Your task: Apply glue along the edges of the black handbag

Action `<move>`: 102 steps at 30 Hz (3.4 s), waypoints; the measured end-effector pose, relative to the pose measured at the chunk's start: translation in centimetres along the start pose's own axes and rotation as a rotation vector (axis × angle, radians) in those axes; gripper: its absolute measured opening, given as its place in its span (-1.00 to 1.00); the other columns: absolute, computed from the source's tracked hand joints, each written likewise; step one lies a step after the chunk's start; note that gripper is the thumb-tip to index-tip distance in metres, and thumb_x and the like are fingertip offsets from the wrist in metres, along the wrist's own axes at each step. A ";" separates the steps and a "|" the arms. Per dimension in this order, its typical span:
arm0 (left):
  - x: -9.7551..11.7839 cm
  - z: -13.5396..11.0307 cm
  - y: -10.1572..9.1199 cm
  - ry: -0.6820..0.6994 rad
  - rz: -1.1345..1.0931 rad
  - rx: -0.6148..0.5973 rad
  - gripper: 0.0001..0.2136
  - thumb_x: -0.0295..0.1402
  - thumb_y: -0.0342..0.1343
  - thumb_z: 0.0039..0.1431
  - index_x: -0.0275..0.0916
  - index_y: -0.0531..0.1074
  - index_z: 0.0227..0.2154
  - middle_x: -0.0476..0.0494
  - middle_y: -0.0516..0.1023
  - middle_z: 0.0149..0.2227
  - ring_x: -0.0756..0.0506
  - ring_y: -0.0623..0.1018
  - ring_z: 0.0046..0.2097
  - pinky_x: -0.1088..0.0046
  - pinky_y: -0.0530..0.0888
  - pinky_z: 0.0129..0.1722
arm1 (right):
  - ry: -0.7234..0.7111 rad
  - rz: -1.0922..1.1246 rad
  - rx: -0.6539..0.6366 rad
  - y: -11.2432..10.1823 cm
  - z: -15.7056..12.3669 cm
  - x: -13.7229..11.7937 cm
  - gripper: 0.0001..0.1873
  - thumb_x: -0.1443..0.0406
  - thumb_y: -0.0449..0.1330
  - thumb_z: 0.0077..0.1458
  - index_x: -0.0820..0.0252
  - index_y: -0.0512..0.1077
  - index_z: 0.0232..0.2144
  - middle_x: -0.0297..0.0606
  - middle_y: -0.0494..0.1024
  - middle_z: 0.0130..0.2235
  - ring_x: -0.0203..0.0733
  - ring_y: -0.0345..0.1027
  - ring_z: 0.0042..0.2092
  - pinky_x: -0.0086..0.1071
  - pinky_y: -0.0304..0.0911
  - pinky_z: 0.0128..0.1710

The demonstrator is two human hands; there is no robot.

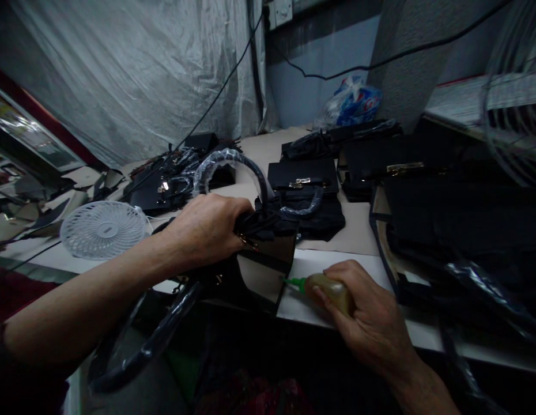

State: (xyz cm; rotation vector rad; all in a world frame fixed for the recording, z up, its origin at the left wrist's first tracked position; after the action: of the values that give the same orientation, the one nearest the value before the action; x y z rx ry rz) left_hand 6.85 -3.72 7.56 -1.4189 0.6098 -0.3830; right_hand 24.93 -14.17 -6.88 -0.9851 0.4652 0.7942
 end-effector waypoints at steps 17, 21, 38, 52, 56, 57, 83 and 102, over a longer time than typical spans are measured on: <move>0.2 -1.7 -0.1 -0.004 -0.030 -0.022 -0.88 -0.38 0.15 0.07 -0.19 0.53 -0.31 -0.13 0.61 -0.38 -0.20 0.60 -0.31 0.36 0.46 -0.36 | 0.097 0.025 -0.044 0.0 -0.4 -0.8 -0.80 0.08 0.18 0.27 0.03 0.44 -0.27 -0.32 0.51 -0.30 -0.17 0.42 -0.36 -0.34 0.32 -0.41; 0.3 -1.9 -0.1 0.002 -0.041 -0.016 -0.89 -0.37 0.16 0.06 -0.18 0.52 -0.33 -0.11 0.62 -0.36 -0.19 0.60 -0.30 0.36 0.46 -0.35 | 0.088 0.080 -0.077 0.2 -0.5 -1.6 -0.82 0.07 0.18 0.27 0.01 0.43 -0.26 -0.35 0.50 -0.30 -0.20 0.42 -0.39 -0.36 0.34 -0.44; 0.2 -2.8 0.0 -0.029 -0.014 -0.032 -0.85 -0.39 0.15 0.04 -0.17 0.54 -0.30 -0.10 0.60 -0.41 -0.15 0.59 -0.35 0.38 0.46 -0.36 | 0.039 0.030 -0.003 -0.3 -1.5 -1.4 -0.86 0.10 0.18 0.27 -0.04 0.43 -0.20 -0.34 0.52 -0.26 -0.16 0.44 -0.35 -0.33 0.35 -0.44; 0.1 -4.1 0.3 -0.038 -0.029 -0.070 -0.74 -0.37 0.19 0.01 -0.13 0.56 -0.18 -0.09 0.64 -0.32 -0.18 0.62 -0.31 0.35 0.47 -0.33 | 0.120 0.028 -0.007 -0.2 -2.3 -1.3 -0.83 0.08 0.15 0.27 -0.02 0.42 -0.25 -0.33 0.53 -0.29 -0.15 0.47 -0.35 -0.35 0.40 -0.48; 0.1 -4.3 0.2 -0.029 -0.047 -0.070 -0.76 -0.38 0.17 0.02 -0.14 0.55 -0.20 -0.09 0.63 -0.33 -0.16 0.61 -0.32 0.38 0.46 -0.35 | 0.138 0.022 0.022 -0.8 -2.5 -1.5 -0.80 0.05 0.15 0.26 -0.01 0.43 -0.29 -0.34 0.53 -0.34 -0.17 0.44 -0.44 -0.37 0.34 -0.56; 0.1 -4.3 0.1 -0.027 -0.049 -0.070 -0.77 -0.39 0.16 0.02 -0.15 0.55 -0.21 -0.08 0.62 -0.35 -0.15 0.60 -0.33 0.39 0.45 -0.36 | 0.144 0.014 0.050 -1.0 -2.6 -1.6 -0.80 0.05 0.15 0.26 -0.02 0.44 -0.28 -0.34 0.54 -0.34 -0.17 0.45 -0.43 -0.37 0.34 -0.55; 1.0 -6.3 0.6 0.062 -0.107 -0.168 -0.68 -0.47 0.10 0.01 -0.16 0.52 -0.14 -0.10 0.60 -0.31 -0.15 0.61 -0.27 0.36 0.51 -0.27 | 0.301 0.081 0.035 0.1 -3.9 -1.4 -0.73 0.01 0.16 0.25 0.03 0.45 -0.31 -0.39 0.54 -0.36 -0.23 0.46 -0.41 -0.53 0.32 -0.56; 2.5 -6.6 0.8 0.135 -0.056 -0.277 -0.84 -0.56 0.08 -0.03 -0.19 0.39 -0.39 -0.03 0.52 -0.46 -0.08 0.49 -0.50 0.45 0.30 -0.52 | 0.354 0.056 0.026 0.0 -5.5 -0.3 -0.74 -0.05 0.18 0.18 -0.09 0.49 -0.28 -0.41 0.56 -0.30 -0.17 0.48 -0.38 -0.49 0.35 -0.57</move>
State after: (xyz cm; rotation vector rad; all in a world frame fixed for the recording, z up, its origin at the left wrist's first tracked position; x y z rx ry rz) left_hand 4.76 -10.32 6.06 -1.6873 0.7557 -0.4545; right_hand 24.70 -19.04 -9.35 -1.0964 0.8090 0.6624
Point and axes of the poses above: each hand's wrist, its own z-axis towards the middle knuckle, its own y-axis out of the palm, x = y × z, the point moved 7 cm from there along z, towards the middle knuckle
